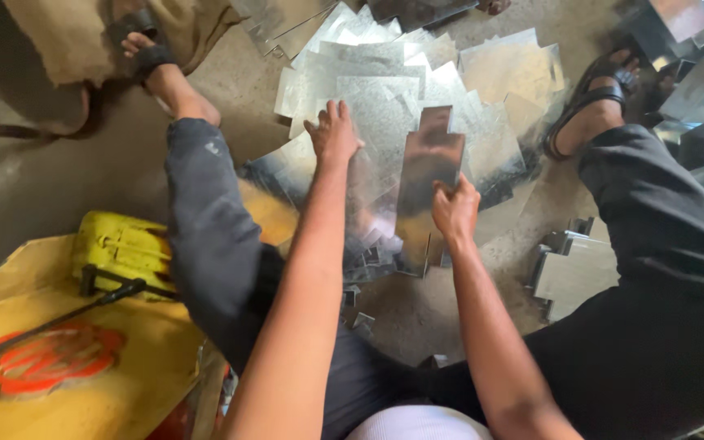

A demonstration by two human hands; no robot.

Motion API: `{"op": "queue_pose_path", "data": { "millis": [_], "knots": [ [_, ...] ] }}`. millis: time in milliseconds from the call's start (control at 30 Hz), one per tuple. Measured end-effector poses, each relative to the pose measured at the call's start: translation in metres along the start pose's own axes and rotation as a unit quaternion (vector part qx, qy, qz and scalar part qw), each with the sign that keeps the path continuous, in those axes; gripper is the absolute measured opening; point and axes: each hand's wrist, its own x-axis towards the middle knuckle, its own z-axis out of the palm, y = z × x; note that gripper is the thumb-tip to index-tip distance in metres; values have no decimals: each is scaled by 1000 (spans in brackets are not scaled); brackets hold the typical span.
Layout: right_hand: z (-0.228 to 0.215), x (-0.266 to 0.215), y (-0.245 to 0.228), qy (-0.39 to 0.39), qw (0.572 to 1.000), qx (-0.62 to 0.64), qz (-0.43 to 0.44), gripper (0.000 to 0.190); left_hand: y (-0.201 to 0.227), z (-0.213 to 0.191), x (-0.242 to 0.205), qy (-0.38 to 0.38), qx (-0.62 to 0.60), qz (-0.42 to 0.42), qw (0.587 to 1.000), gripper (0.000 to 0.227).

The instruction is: The person sits on the floor and sorts through a pile of flat metal sheets. They pick up individual sheets, inspect them, and place them into a separate stack. The person occasionally moves the stack of sorted sheets to a different location on the floor.

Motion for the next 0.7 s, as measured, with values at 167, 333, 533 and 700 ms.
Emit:
{"op": "queue_pose_path", "data": {
  "millis": [167,333,533,700],
  "knots": [
    [-3,9,35,39,998,20,-46,17,-7,8,11,3,11,5,1000,103],
    [-14,-6,7,30,999,-14,12,15,-13,-1,24,-29,10,-4,1000,113],
    [-29,-17,-12,28,999,-46,10,11,-26,-1,42,-50,9,-14,999,122],
    [-18,-22,-2,39,999,-23,27,12,-51,-15,49,-50,-9,-63,997,115]
  ]
}}
